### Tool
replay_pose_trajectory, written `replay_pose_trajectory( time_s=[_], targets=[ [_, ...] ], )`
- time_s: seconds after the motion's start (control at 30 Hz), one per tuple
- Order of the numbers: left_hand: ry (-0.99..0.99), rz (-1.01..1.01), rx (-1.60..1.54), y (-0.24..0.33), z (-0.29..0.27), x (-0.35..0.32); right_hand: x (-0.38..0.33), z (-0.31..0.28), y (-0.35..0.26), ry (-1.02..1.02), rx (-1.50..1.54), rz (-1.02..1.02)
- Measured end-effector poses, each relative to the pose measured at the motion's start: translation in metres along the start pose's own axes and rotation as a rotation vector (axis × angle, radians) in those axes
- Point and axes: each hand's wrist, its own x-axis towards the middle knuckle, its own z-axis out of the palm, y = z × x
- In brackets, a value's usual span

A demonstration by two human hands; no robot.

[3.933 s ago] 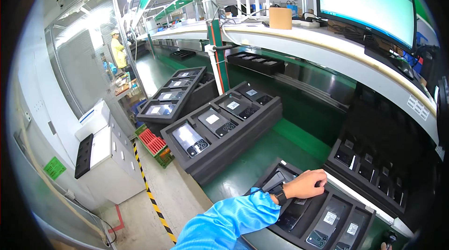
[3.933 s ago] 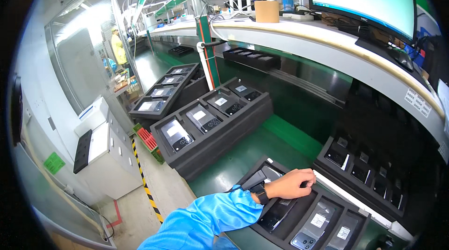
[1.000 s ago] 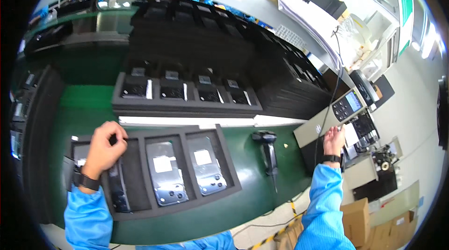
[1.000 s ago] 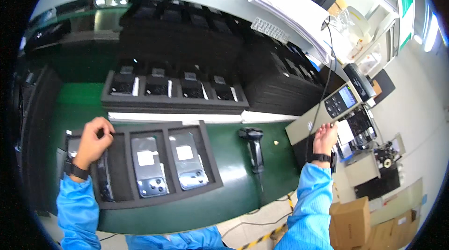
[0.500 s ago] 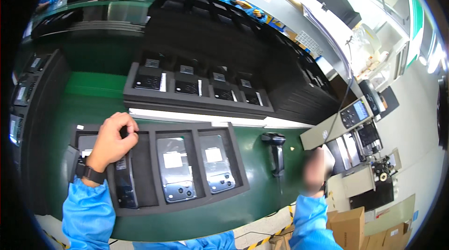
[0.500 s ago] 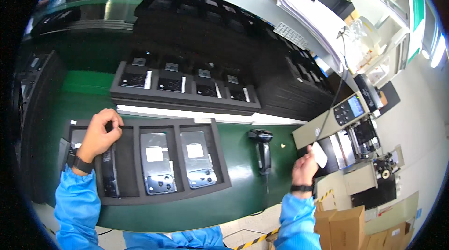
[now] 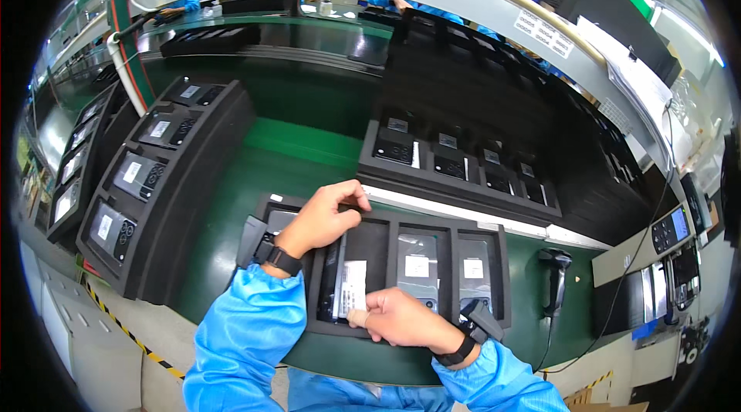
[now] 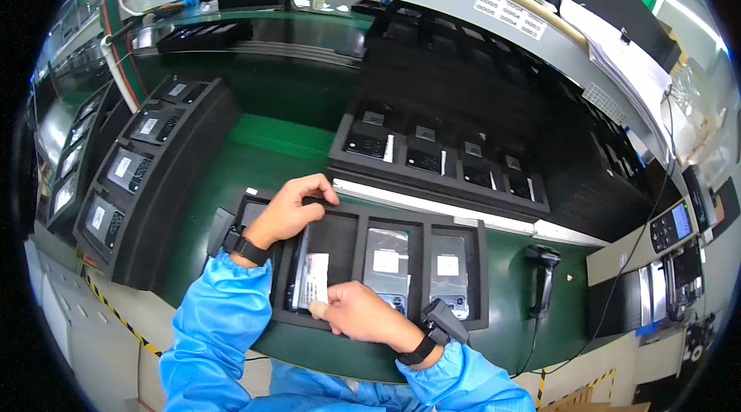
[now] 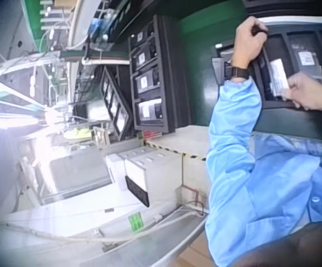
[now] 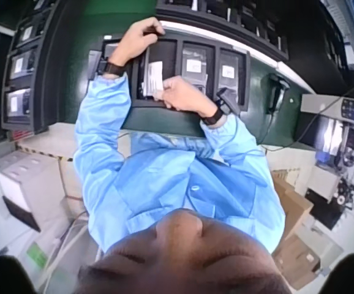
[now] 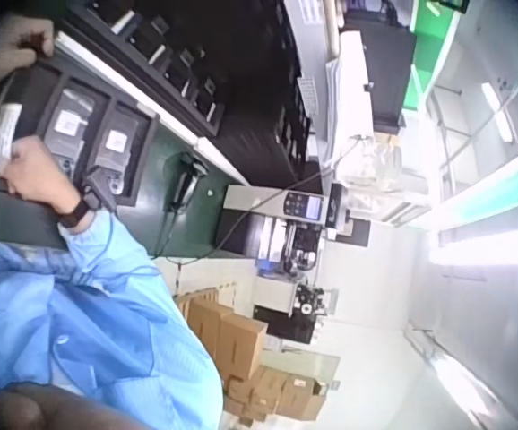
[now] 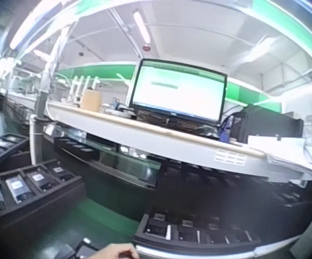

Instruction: The recorder is scanning barcodes on smartphones in trays and moving the trays along an assembly line workstation.

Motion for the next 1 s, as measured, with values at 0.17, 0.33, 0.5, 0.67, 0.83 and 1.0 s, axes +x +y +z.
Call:
replay_pose_trajectory(
  time_s=[0.17,0.33,0.5,0.67,0.83,1.0],
  targets=[
    [0.051,0.015,0.181,0.001,0.004,-0.005,-0.025,-0.011,0.018,0.425,-0.16,-0.108],
    [0.08,0.046,0.833,0.01,0.03,-0.011,-0.089,-0.082,0.084,1.314,-0.158,-0.271],
    [0.071,0.064,0.896,0.007,0.033,-0.008,-0.143,-0.135,0.191,1.903,-0.592,0.114],
    [0.116,0.045,0.718,0.008,0.023,-0.013,-0.166,-0.162,0.213,1.575,-0.235,0.158],
    [0.301,0.03,0.768,0.026,-0.006,-0.017,-0.149,-0.136,0.149,1.46,0.273,-0.193],
    [0.458,-0.144,0.705,0.031,-0.047,-0.052,-0.11,-0.084,0.052,0.354,1.108,-0.266]
  ],
)
